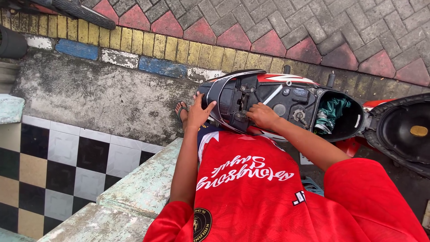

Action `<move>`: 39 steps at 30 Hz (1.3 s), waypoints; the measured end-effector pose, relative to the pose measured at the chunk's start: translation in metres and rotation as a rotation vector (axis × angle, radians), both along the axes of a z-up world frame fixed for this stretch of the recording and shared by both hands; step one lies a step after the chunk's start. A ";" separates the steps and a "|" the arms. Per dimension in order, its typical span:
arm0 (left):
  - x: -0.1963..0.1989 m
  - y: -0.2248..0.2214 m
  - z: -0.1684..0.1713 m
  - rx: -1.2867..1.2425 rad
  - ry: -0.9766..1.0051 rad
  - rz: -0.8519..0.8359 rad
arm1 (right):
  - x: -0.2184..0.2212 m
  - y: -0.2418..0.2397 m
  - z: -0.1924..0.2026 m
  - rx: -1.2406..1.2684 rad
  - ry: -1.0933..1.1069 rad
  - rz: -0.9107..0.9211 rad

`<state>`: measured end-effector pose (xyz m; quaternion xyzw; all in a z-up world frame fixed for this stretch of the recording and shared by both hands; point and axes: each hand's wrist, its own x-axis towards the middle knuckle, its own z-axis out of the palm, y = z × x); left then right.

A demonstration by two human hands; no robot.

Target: Using a wrench to loosen and remove bolts from the rear frame and bodywork of a motorcycle.

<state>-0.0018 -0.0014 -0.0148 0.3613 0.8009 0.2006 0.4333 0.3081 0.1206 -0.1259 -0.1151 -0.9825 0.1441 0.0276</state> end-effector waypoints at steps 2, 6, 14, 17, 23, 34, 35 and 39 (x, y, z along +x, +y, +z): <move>-0.001 0.000 -0.003 -0.005 0.005 0.000 | -0.005 0.005 -0.013 0.036 0.048 0.033; 0.000 0.000 0.004 0.010 -0.011 0.010 | -0.017 0.016 -0.017 0.103 0.128 0.167; 0.000 0.000 0.012 0.009 -0.007 0.007 | -0.023 0.021 -0.011 0.150 0.156 0.302; 0.001 0.000 0.006 0.016 -0.022 0.001 | -0.018 0.018 -0.017 0.182 0.122 0.278; 0.001 -0.001 0.008 0.027 -0.020 -0.003 | -0.017 0.011 -0.032 0.140 -0.010 0.212; 0.001 0.000 0.006 0.012 0.007 -0.018 | -0.017 -0.001 0.036 -0.601 -0.332 -0.383; 0.002 0.000 0.011 0.010 0.010 -0.011 | -0.015 -0.006 0.035 -0.615 -0.283 -0.412; 0.004 0.001 0.016 0.013 0.030 -0.017 | -0.002 -0.021 0.044 -0.729 -0.120 -0.441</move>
